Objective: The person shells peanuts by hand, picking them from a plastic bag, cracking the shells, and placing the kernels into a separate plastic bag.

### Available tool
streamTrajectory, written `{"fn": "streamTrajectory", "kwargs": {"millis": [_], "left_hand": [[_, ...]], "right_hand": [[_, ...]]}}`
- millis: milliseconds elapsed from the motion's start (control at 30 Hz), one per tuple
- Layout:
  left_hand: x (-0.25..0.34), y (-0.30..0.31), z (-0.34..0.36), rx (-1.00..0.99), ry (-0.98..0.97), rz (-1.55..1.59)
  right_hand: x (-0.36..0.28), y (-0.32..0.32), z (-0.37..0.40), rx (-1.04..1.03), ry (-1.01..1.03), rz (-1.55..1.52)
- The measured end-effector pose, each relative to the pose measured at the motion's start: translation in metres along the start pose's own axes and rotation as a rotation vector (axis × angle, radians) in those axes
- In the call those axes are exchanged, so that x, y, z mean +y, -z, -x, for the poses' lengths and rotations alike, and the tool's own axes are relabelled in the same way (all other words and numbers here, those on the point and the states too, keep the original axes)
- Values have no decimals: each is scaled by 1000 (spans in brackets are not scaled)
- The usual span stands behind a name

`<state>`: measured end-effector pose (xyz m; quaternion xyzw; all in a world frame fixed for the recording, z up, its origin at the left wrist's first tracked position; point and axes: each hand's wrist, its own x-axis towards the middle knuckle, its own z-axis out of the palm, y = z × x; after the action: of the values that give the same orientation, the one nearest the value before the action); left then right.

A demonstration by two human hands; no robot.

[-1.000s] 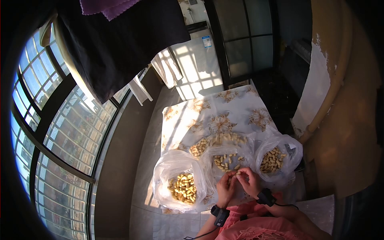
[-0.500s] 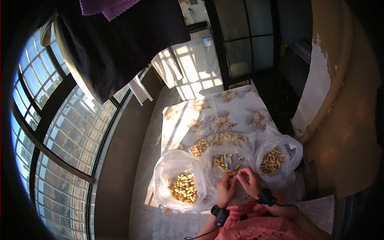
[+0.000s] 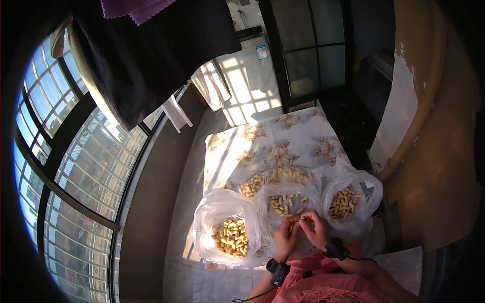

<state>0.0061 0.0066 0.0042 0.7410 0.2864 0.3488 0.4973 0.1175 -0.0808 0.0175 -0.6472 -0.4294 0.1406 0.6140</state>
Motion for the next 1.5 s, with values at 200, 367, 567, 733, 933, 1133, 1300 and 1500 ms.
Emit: {"fn": "streamTrajectory", "kwargs": {"millis": [200, 367, 567, 733, 933, 1133, 1300, 1500], "left_hand": [[-2, -1, 0, 5, -4, 9], [2, 0, 0, 18, -19, 19], [3, 0, 0, 22, -15, -7], [4, -1, 0, 29, -24, -8], [7, 1, 0, 22, -13, -5], [4, 0, 0, 27, -23, 13], [4, 0, 0, 18, -2, -7], [1, -2, 0, 34, -27, 11]], "right_hand": [[-1, 0, 0, -4, 1, -25], [-3, 1, 0, -7, -4, -3], [-4, 1, 0, -5, -42, -14], [-5, 1, 0, -9, -58, -22], [-3, 1, 0, -4, -15, 14], [-4, 2, 0, -10, -20, -6], [-2, 2, 1, -7, -11, -5], [-10, 4, -2, -21, 13, 27]]}}
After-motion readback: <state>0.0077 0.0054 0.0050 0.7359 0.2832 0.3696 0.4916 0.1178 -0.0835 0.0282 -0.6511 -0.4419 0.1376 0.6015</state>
